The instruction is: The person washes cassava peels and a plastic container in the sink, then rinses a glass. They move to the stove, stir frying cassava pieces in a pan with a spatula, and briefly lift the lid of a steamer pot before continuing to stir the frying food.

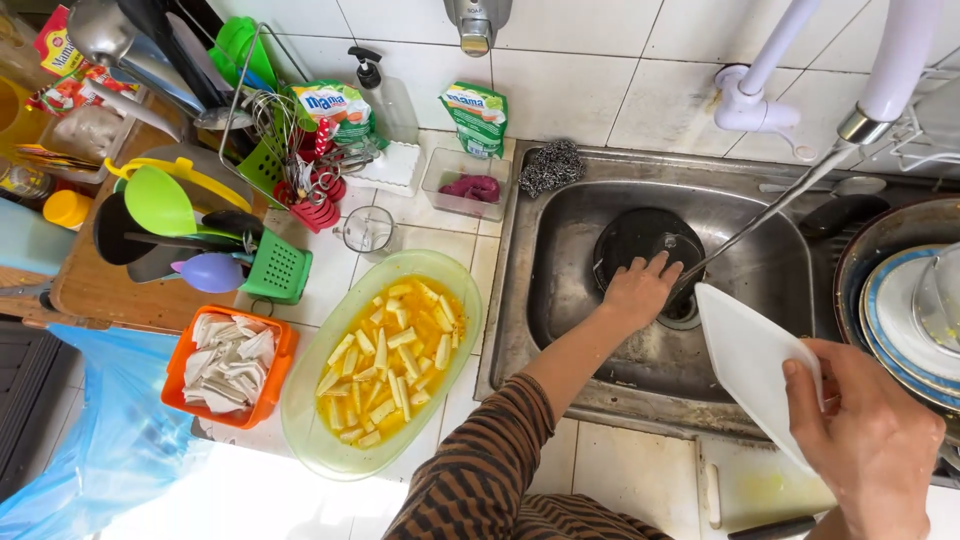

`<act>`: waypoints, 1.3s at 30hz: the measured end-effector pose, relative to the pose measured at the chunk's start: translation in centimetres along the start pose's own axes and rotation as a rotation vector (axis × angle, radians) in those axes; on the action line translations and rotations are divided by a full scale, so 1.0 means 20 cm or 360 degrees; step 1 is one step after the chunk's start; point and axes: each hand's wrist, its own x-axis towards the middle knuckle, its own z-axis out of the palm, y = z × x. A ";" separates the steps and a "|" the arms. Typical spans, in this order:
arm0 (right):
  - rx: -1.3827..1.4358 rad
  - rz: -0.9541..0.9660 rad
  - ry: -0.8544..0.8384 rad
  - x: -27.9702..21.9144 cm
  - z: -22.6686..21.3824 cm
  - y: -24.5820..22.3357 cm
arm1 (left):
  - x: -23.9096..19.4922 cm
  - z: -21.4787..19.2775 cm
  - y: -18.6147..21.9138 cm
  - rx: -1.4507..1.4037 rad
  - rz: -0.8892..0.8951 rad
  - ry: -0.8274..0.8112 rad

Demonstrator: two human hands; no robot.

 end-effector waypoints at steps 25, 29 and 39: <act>0.1899 0.0006 -0.0316 1.39 1.18 -1.09 | -0.39 -0.23 -0.88 -0.2032 -0.1523 0.1755; 0.1067 0.0535 -0.0527 1.33 1.61 -0.94 | -0.38 -0.29 -1.00 -0.2417 -0.1366 0.1722; 0.1050 0.0226 -0.0297 0.66 1.38 -0.74 | -0.44 -0.36 -0.94 -0.2509 -0.1313 0.1447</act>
